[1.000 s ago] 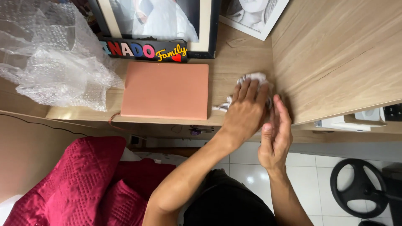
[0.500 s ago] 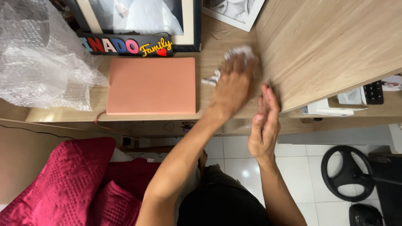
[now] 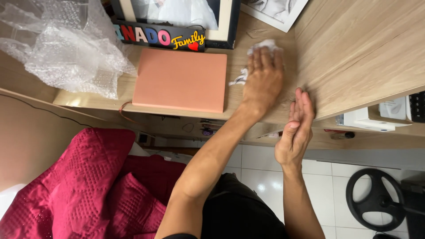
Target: The person wipes a wooden shelf with a cloth, then picks up and wipes a calculator, a small box, and a pink notebook. They also handle bubble wrap and a headband, placing items back on the shelf.
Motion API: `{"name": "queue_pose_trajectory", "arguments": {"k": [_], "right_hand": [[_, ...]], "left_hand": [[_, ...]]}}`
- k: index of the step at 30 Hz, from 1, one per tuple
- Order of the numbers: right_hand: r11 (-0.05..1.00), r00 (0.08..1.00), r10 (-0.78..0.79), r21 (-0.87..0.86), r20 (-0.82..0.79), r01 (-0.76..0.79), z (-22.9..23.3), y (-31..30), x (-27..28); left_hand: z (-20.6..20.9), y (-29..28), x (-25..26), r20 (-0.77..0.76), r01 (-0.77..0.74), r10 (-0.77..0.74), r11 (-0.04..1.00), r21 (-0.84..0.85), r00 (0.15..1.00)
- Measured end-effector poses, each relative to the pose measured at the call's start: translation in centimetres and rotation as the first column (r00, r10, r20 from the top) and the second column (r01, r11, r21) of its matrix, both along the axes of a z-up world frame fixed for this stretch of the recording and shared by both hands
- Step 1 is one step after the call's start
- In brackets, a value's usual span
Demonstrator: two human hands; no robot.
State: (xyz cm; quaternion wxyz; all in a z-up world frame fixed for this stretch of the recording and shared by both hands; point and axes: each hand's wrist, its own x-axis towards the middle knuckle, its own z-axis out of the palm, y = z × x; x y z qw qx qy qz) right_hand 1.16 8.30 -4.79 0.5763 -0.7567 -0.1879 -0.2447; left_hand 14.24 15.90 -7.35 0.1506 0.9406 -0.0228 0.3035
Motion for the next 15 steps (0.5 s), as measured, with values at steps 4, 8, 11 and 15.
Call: {"name": "queue_pose_trajectory", "arguments": {"k": [4, 8, 11, 15], "right_hand": [[1.0, 1.0, 0.002, 0.022, 0.001, -0.002, -0.3, 0.1, -0.2], [1.0, 1.0, -0.019, 0.016, -0.021, 0.019, 0.0, 0.3, -0.3], [0.999, 0.998, -0.05, -0.001, -0.032, 0.05, 0.4, 0.6, -0.2], [0.999, 1.0, -0.024, 0.028, -0.011, 0.025, 0.1, 0.2, 0.0]], "left_hand": [[1.4, 1.5, -2.2, -0.026, 0.284, -0.283, 0.958, 0.032, 0.959], [3.7, 4.4, -6.5, -0.143, 0.549, -0.558, 0.83, -0.102, 0.817], [3.9, 5.0, -7.2, -0.177, 0.589, -0.611, 0.791, -0.165, 0.772], [2.0, 2.8, -3.4, -0.194, 0.416, -0.423, 0.906, -0.077, 0.885]]}}
